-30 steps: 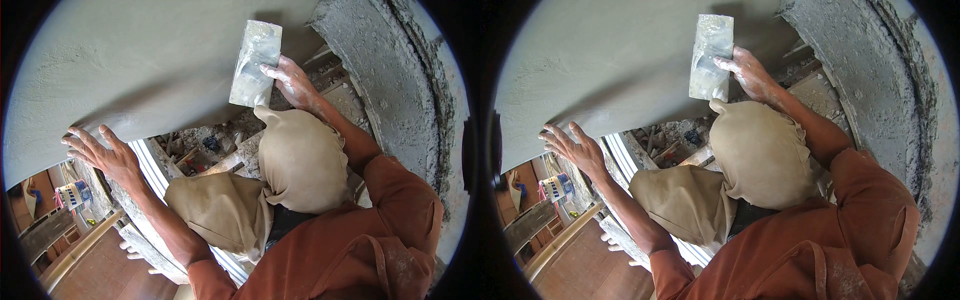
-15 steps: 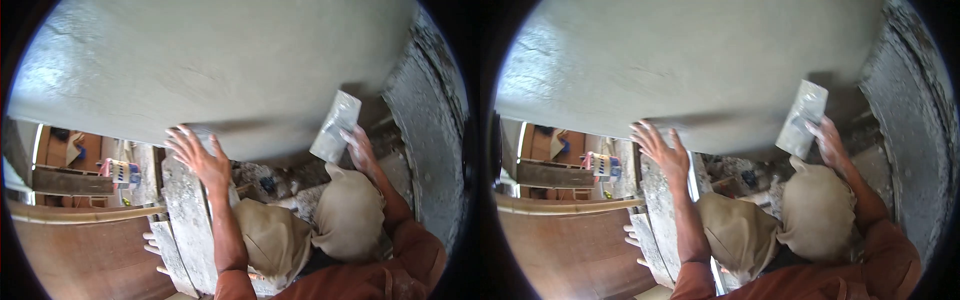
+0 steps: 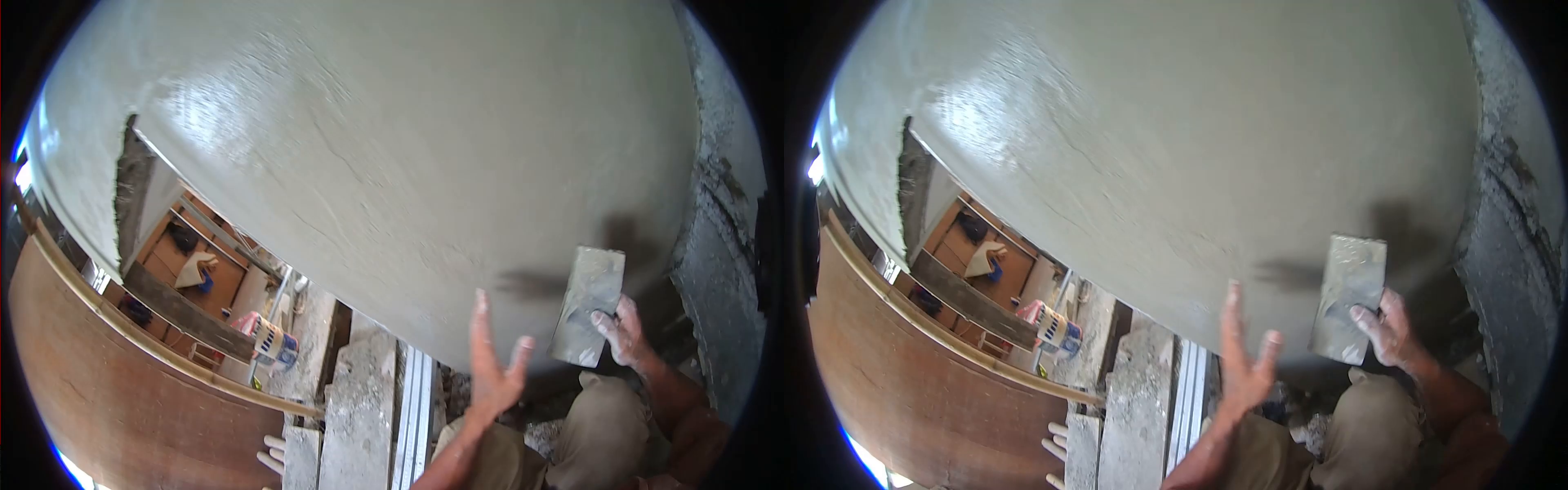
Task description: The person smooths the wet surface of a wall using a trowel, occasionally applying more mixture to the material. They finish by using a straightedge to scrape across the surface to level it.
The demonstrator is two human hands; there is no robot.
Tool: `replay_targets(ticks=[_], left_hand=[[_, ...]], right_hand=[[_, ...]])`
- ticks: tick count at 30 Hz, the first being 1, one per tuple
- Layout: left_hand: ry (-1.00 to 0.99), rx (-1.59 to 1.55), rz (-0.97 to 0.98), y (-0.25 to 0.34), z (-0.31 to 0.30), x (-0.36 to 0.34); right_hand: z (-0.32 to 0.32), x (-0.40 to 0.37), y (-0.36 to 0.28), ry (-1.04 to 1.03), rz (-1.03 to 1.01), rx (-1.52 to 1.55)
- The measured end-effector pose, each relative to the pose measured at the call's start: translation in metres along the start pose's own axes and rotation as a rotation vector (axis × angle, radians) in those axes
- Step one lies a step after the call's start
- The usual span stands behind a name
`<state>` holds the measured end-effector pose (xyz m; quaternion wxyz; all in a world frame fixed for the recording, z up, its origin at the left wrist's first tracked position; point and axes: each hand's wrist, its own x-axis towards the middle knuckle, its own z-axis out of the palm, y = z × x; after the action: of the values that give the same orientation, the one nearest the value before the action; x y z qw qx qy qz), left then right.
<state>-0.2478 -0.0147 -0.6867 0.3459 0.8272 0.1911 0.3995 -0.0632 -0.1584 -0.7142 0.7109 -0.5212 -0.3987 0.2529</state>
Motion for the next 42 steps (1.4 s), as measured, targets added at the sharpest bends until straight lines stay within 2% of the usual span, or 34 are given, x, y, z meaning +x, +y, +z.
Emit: replay_targets(ticks=[1,3,4,6,7,8,9,10,11,12,13,15,17,20,21,27,29,32,33,35,36,37,38,39,41,42], left_hand=[[0.014,0.002,0.037,0.008,0.011,0.004],[-0.077,-0.55,-0.144,0.021,0.024,0.011],[-0.082,-0.551,-0.115,0.026,0.024,0.017],[-0.009,-0.167,-0.032,0.033,0.023,0.026],[-0.008,-0.172,-0.013,0.034,0.02,0.029],[0.017,-0.384,-0.113,0.035,0.018,0.031],[0.037,-0.594,-0.222,0.036,0.016,0.029],[0.116,-0.597,-0.2,0.029,0.016,0.028],[0.112,-0.599,-0.206,0.031,0.012,0.028],[0.123,-0.589,-0.226,0.033,0.008,0.028],[0.125,-0.582,-0.261,0.036,0.004,0.025],[0.155,-0.539,-0.229,0.038,-0.005,0.025],[0.234,-0.641,-0.259,0.049,-0.016,0.037],[0.279,-0.68,-0.199,0.056,-0.035,0.06],[0.259,-0.682,-0.183,0.055,-0.038,0.066],[0.345,-0.684,-0.182,0.078,-0.042,0.077],[0.317,-0.621,-0.211,0.078,-0.046,0.076],[0.304,-0.626,-0.19,0.072,-0.044,0.073],[0.305,-0.636,-0.136,0.072,-0.045,0.074],[0.323,-0.716,-0.085,0.07,-0.047,0.071],[0.317,-0.727,-0.045,0.069,-0.054,0.071],[0.411,-0.741,-0.029,0.068,-0.062,0.071],[0.505,-0.758,-0.019,0.065,-0.071,0.07],[0.501,-0.767,0.0,0.058,-0.08,0.067],[0.684,-0.564,0.011,0.04,-0.101,0.066],[0.761,-0.532,-0.031,0.036,-0.107,0.065]], right_hand=[[0.013,0.009,-0.017,-0.033,-0.036,-0.053],[0.044,0.022,-0.038,-0.063,-0.171,-0.133],[0.053,0.026,-0.038,-0.086,-0.255,-0.264],[0.069,0.027,-0.034,-0.085,-0.37,-0.477],[0.077,0.027,-0.039,-0.069,-0.402,-0.556],[0.08,0.028,-0.054,-0.166,-0.366,-0.481],[0.082,0.031,-0.058,-0.161,-0.37,-0.485],[0.084,0.032,-0.059,-0.221,-0.423,-0.457],[0.086,0.031,-0.057,-0.281,-0.469,-0.429],[0.084,0.03,-0.042,-0.375,-0.42,-0.413],[0.084,0.029,-0.038,-0.368,-0.385,-0.416],[0.082,0.027,-0.043,-0.485,-0.32,-0.229],[0.081,0.029,-0.041,-0.511,-0.318,-0.102],[0.083,0.024,-0.048,-0.529,-0.134,0.042],[0.082,0.027,-0.044,-0.574,0.002,0.153],[0.087,0.035,-0.061,-0.584,-0.063,0.082],[0.087,0.039,-0.056,-0.644,0.021,0.252],[0.087,0.04,-0.07,-0.695,0.062,0.161],[0.086,0.041,-0.068,-0.665,0.037,0.046],[0.09,0.044,-0.081,-0.631,0.01,0.097],[0.09,0.051,-0.086,-0.635,-0.092,0.014],[0.087,0.06,-0.097,-0.63,-0.122,-0.002],[0.082,0.074,-0.114,-0.561,-0.427,-0.294],[0.076,0.085,-0.131,-0.473,-0.721,-0.584],[0.074,0.103,-0.17,-0.415,-0.549,-0.401],[0.077,0.119,-0.18,-0.472,-0.515,-0.065]])
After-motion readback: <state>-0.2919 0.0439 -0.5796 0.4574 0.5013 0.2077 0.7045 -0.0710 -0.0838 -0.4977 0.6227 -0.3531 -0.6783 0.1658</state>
